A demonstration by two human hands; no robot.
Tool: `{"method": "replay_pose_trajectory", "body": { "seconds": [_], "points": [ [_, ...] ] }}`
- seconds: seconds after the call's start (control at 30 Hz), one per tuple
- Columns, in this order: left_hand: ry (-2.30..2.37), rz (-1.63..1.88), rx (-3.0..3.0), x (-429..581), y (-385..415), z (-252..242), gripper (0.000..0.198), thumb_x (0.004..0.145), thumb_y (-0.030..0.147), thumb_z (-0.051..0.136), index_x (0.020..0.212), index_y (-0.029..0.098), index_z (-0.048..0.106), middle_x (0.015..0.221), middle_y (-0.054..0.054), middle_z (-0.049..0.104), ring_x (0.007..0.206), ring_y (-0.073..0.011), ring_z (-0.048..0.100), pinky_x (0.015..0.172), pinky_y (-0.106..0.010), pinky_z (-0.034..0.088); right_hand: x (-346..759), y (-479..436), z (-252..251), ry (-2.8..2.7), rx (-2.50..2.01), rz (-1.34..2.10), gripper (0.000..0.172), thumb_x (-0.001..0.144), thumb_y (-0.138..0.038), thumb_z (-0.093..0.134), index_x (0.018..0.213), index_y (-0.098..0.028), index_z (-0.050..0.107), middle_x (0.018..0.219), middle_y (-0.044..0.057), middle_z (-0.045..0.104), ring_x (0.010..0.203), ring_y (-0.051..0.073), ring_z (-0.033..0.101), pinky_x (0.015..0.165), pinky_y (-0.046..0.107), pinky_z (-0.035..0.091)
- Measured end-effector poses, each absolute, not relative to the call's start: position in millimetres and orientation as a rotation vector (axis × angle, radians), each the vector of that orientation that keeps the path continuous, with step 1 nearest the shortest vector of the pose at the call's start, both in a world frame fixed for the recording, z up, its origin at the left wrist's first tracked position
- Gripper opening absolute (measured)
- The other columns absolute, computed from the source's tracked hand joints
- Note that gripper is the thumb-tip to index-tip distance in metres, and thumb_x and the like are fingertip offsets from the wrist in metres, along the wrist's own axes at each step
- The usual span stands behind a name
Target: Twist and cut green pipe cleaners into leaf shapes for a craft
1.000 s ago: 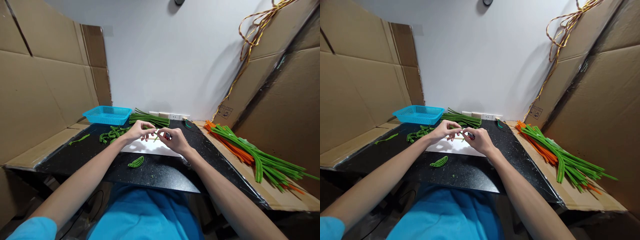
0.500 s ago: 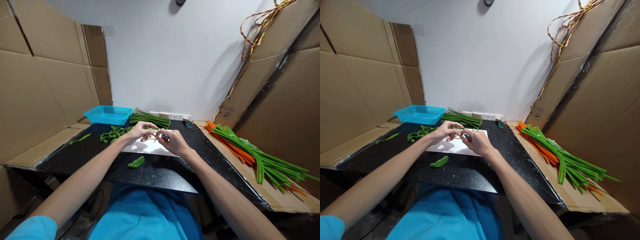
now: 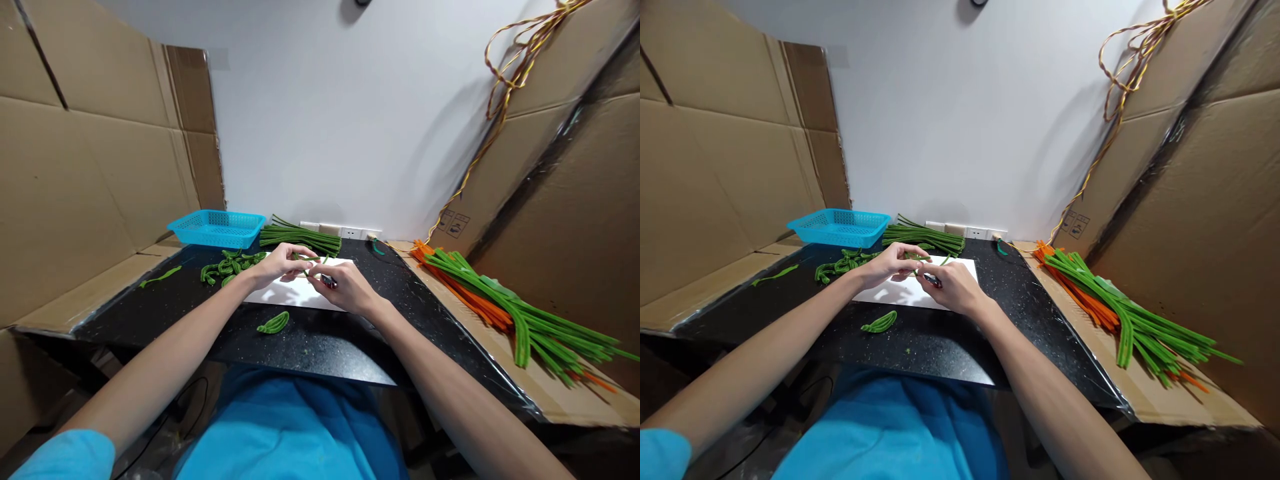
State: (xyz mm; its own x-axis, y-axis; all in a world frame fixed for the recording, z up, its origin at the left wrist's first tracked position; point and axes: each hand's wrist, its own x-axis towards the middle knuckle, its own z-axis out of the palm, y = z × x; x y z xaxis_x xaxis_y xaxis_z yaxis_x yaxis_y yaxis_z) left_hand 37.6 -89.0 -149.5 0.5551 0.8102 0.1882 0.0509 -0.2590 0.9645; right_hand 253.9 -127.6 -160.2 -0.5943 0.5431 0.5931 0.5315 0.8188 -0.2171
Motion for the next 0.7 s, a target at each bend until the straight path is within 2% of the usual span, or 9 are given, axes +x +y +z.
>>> {"method": "replay_pose_trajectory", "body": {
  "seconds": [0.17, 0.33, 0.53, 0.7],
  "points": [
    [0.686, 0.815, 1.73, 38, -92, -148, 0.052, 0.078, 0.044, 0.087, 0.115, 0.01, 0.073, 0.056, 0.003, 0.057, 0.042, -0.0065, 0.042, 0.041, -0.02, 0.028, 250, -133, -156, -2.221, -0.705, 0.327, 0.014, 0.087, -0.021, 0.063, 0.075, -0.018, 0.069, 0.063, 0.001, 0.066, 0.054, 0.012, 0.059, 0.057, 0.023, 0.043],
    [0.652, 0.796, 1.758, 41, -96, -146, 0.057, 0.08, 0.048, 0.085, 0.119, 0.009, 0.07, 0.063, 0.0, 0.062, 0.044, -0.0076, 0.048, 0.041, -0.02, 0.031, 248, -137, -152, -2.046, -0.77, 0.862, 0.02, 0.087, -0.032, 0.067, 0.073, -0.018, 0.064, 0.05, -0.001, 0.062, 0.041, 0.014, 0.061, 0.041, 0.021, 0.044],
    [0.726, 0.932, 1.73, 46, -100, -143, 0.058, 0.079, 0.049, 0.087, 0.115, 0.008, 0.069, 0.059, 0.001, 0.061, 0.041, -0.0065, 0.045, 0.039, -0.019, 0.027, 247, -134, -151, -1.887, -0.759, 0.995, 0.02, 0.081, -0.025, 0.07, 0.067, -0.019, 0.058, 0.046, -0.002, 0.062, 0.036, 0.013, 0.059, 0.037, 0.02, 0.043],
    [0.752, 0.957, 1.71, 46, -103, -139, 0.061, 0.076, 0.047, 0.089, 0.119, 0.008, 0.069, 0.057, 0.002, 0.06, 0.04, -0.0067, 0.046, 0.04, -0.019, 0.029, 247, -133, -149, -1.846, -0.785, 0.94, 0.02, 0.084, -0.026, 0.069, 0.069, -0.019, 0.059, 0.044, -0.002, 0.061, 0.035, 0.013, 0.059, 0.037, 0.02, 0.042]
  ]
}}
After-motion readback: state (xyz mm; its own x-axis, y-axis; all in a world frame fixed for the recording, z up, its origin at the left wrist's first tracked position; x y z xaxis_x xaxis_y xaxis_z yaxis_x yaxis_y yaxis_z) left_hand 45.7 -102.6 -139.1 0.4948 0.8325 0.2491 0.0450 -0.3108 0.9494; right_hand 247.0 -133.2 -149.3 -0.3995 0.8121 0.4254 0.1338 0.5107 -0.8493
